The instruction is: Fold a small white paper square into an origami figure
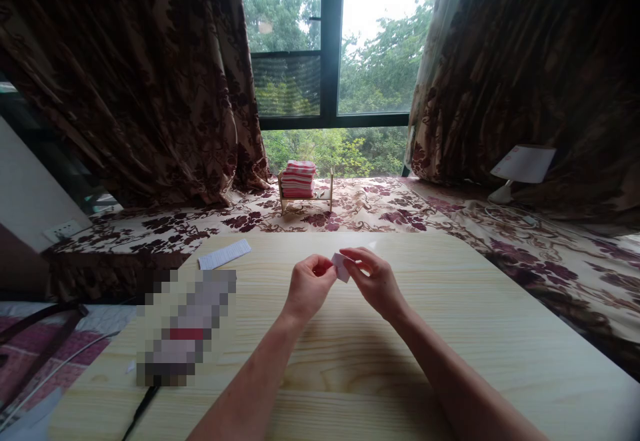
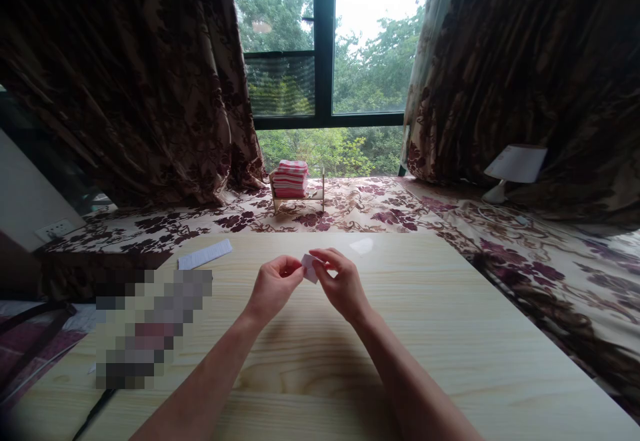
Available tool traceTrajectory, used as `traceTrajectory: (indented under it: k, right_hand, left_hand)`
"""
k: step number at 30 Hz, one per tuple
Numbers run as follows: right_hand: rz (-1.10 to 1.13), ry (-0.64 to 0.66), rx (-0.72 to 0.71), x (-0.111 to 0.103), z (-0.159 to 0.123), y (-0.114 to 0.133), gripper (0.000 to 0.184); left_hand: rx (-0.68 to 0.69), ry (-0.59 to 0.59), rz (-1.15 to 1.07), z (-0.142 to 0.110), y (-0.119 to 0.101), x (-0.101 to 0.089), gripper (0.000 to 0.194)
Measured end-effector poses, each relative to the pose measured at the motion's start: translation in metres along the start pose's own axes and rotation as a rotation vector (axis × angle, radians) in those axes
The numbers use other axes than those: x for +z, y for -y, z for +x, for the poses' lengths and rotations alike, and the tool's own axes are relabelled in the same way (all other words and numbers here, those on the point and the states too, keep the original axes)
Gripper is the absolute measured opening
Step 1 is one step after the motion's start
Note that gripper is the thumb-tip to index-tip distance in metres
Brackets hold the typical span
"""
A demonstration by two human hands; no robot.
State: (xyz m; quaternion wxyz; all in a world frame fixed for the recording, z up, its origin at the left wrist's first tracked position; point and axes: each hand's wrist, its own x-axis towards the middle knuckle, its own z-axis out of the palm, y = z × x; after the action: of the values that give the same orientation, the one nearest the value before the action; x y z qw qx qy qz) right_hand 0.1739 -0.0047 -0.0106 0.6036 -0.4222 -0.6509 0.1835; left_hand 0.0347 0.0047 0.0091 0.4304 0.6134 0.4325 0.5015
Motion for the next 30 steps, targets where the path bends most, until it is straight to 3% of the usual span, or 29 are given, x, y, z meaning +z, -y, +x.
traceTrajectory:
  k: [7, 22, 30]
  right_hand:
    - [0.010, -0.002, 0.077, -0.0011, 0.0004, -0.0033, 0.019]
    - [0.084, 0.151, 0.137, -0.0033, 0.0026, 0.0032, 0.018]
    - [0.138, 0.149, 0.177, -0.0037, 0.0042, 0.0054, 0.019]
  left_hand:
    - [0.039, -0.023, 0.032, 0.0011, 0.0041, -0.0004, 0.010]
    - [0.205, -0.002, 0.198, -0.0048, 0.0020, 0.0018, 0.011]
    - [0.224, -0.006, 0.240, -0.0041, 0.0015, 0.0010, 0.011]
